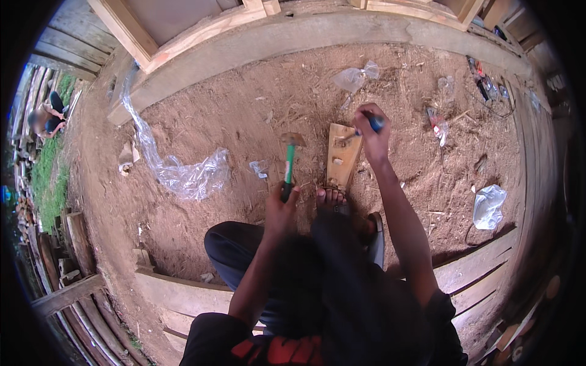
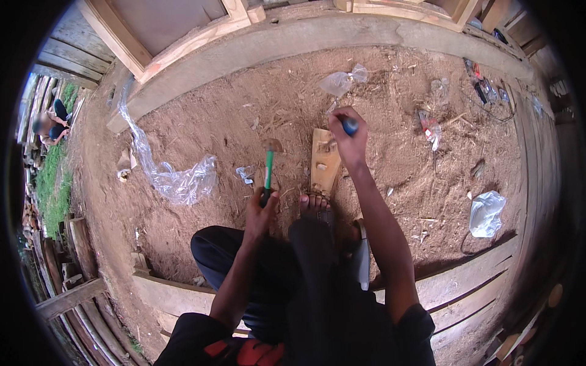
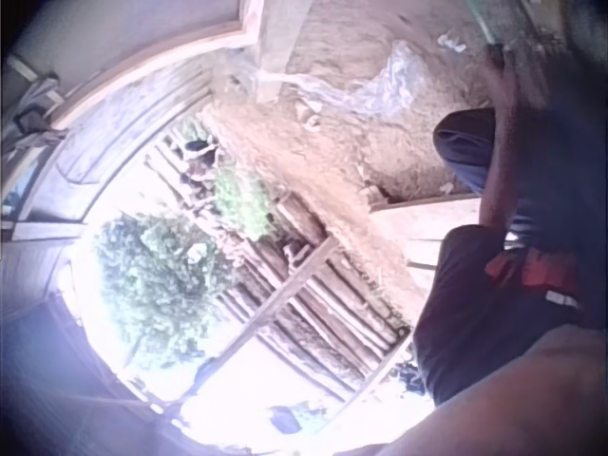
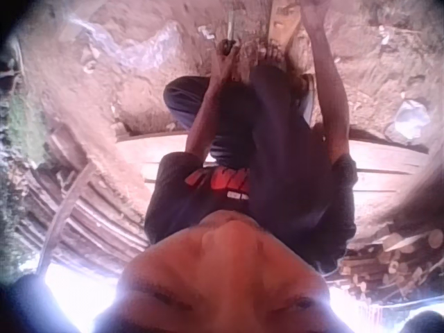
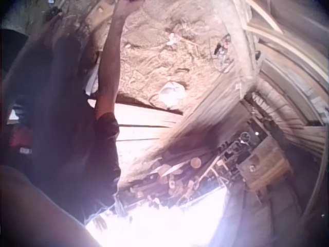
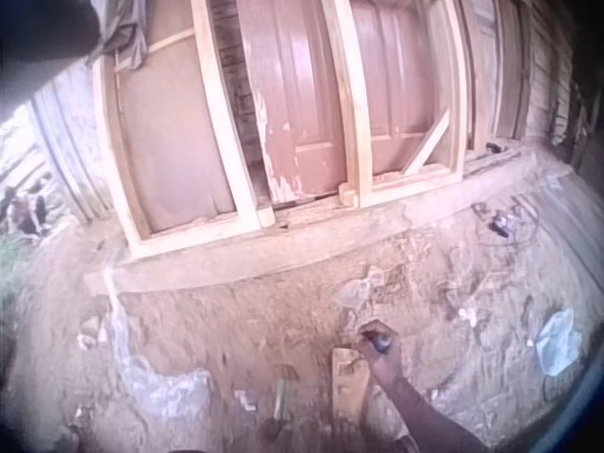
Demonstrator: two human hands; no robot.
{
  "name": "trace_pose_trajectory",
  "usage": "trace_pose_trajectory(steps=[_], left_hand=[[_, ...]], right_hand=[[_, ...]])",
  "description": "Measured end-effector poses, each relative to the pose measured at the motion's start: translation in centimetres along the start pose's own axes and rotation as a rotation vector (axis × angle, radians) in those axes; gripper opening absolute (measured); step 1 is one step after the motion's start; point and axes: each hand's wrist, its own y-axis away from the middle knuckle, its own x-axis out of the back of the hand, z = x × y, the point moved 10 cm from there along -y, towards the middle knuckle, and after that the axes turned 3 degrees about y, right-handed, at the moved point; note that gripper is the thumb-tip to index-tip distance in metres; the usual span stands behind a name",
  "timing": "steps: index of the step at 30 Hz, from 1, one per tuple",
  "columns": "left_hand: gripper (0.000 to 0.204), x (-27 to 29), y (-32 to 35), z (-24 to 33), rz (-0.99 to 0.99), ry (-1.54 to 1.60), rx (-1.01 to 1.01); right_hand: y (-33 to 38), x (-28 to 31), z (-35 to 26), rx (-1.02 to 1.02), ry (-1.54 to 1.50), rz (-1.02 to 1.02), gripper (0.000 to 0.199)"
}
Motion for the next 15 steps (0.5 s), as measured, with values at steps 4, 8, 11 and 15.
trace_pose_trajectory(steps=[4, 8, 11, 15], left_hand=[[0.028, 2.2, -0.3, -1.7, 0.059, 0.08, 0.058], [0.029, 3.1, -0.5, -2.1, 0.08, 0.135, 0.073], [0.029, 3.3, -0.5, -1.8, 0.091, 0.186, 0.071], [0.028, 2.9, -0.7, -2.3, 0.044, 0.198, 0.073]], right_hand=[[-2.3, -2.2, 0.1, -0.017, 0.11, -0.026, 0.003], [-2.9, -2.7, 0.6, -0.076, 0.144, -0.059, 0.006], [-2.7, -2.7, 0.6, -0.086, 0.073, -0.06, 0.007], [-2.6, -2.0, 2.0, -0.139, 0.004, -0.096, 0.008]])
